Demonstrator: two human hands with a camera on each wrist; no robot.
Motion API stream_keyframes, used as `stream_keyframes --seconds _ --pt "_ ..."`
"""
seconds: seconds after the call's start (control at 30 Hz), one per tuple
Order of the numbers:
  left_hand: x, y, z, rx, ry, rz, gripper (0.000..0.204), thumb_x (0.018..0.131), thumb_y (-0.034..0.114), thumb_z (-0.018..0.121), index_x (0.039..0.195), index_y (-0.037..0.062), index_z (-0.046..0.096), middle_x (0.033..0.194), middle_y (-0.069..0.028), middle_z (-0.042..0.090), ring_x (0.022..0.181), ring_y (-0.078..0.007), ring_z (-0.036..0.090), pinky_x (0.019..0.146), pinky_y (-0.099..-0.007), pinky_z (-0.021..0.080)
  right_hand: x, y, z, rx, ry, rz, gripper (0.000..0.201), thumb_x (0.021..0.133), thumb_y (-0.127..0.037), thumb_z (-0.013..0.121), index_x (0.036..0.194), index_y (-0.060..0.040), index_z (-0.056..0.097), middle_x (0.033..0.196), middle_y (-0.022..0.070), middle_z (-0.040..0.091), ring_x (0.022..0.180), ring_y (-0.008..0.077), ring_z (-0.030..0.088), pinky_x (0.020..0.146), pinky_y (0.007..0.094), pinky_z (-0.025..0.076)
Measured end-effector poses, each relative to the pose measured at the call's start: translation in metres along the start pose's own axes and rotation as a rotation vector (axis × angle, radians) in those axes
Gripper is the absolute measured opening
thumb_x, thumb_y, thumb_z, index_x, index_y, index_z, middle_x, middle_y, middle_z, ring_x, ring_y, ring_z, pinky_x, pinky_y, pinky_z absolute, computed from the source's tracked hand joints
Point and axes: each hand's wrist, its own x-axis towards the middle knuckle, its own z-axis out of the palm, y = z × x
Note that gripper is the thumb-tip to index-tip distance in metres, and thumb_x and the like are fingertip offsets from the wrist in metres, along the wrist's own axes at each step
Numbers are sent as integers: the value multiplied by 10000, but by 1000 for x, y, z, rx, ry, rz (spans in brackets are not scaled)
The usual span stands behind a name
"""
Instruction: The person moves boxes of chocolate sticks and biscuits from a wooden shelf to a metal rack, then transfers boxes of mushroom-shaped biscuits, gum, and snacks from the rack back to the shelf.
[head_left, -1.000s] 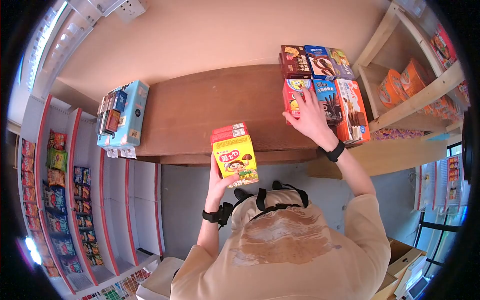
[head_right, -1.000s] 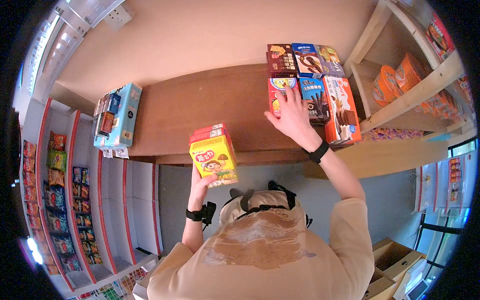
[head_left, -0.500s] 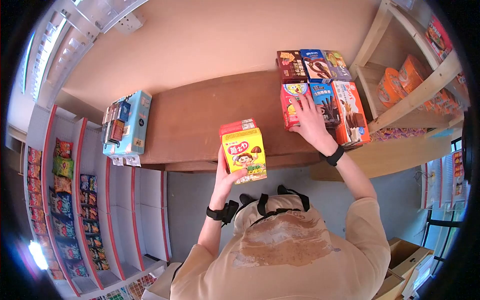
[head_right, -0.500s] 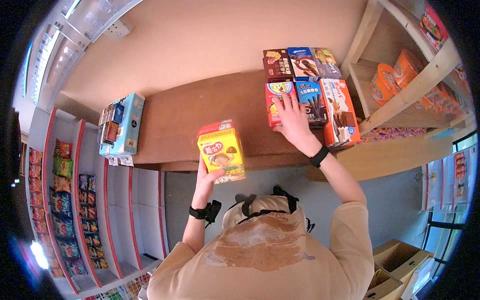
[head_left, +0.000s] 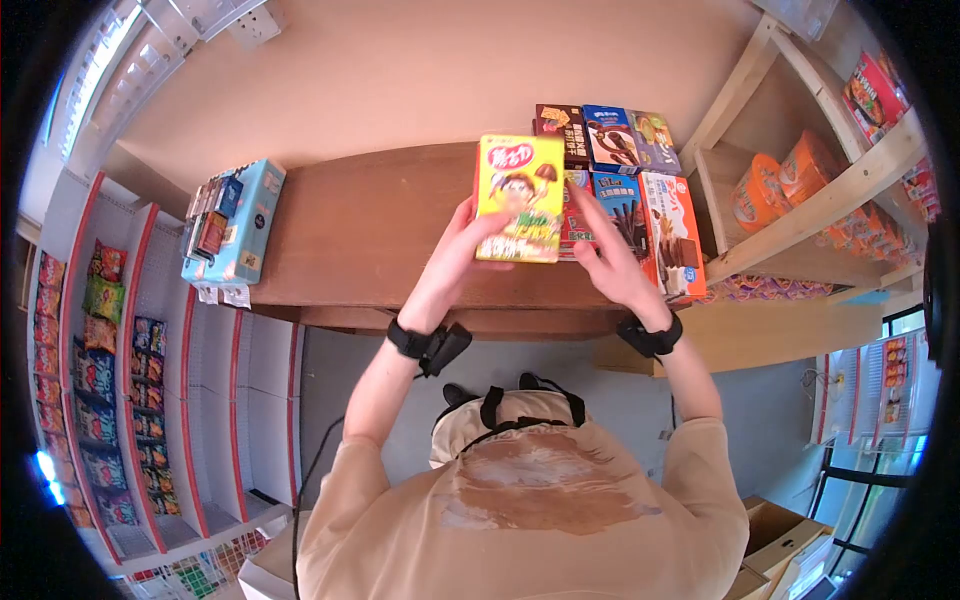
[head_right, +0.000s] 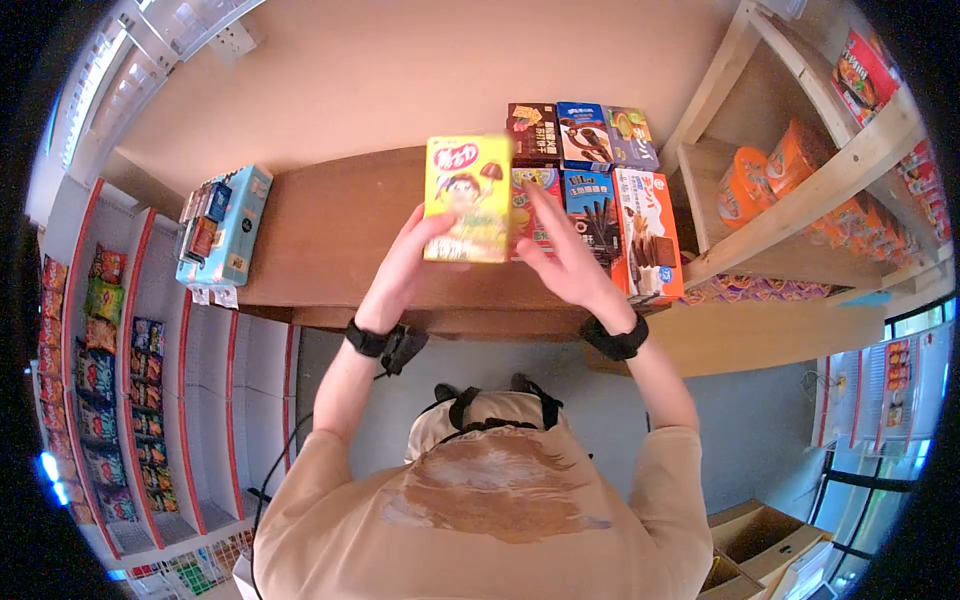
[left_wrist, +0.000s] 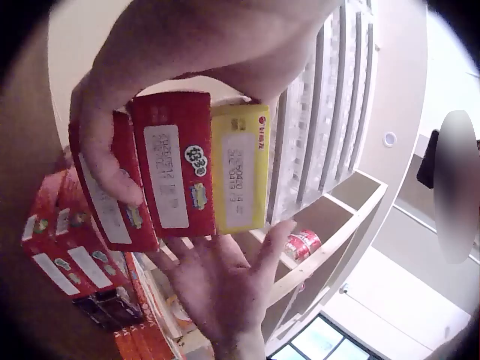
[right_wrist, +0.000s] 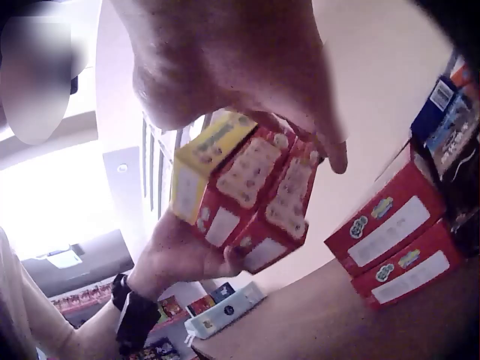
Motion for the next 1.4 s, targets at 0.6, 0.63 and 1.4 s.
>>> stream_keyframes --seconds 0.6,0.63,1.4 --pt "73 -5 40 495 -166 -84 850 869 703 228 1268 2 496 1176 -178 585 1043 -218 590 736 -333 541 7 16 -7 290 126 273 719 685 -147 810 1254 -12 391 1194 111 544 1084 184 550 915 323 455" --pt "75 -8 40 522 -152 -52 851 878 692 216 1269 -11 492 1200 -196 568 1091 -234 559 839 -325 483 7 16 -8 267 143 261 710 689 -144 808 1251 -13 394 1191 110 547 1077 182 553 910 321 457" --pt "74 -35 45 327 -19 75 712 973 534 203 1311 -56 415 1269 -174 519 1140 -197 501 992 -316 367 0 29 -9 78 160 258 817 664 -123 788 1312 -22 301 1208 204 523 1136 333 527 927 378 439"
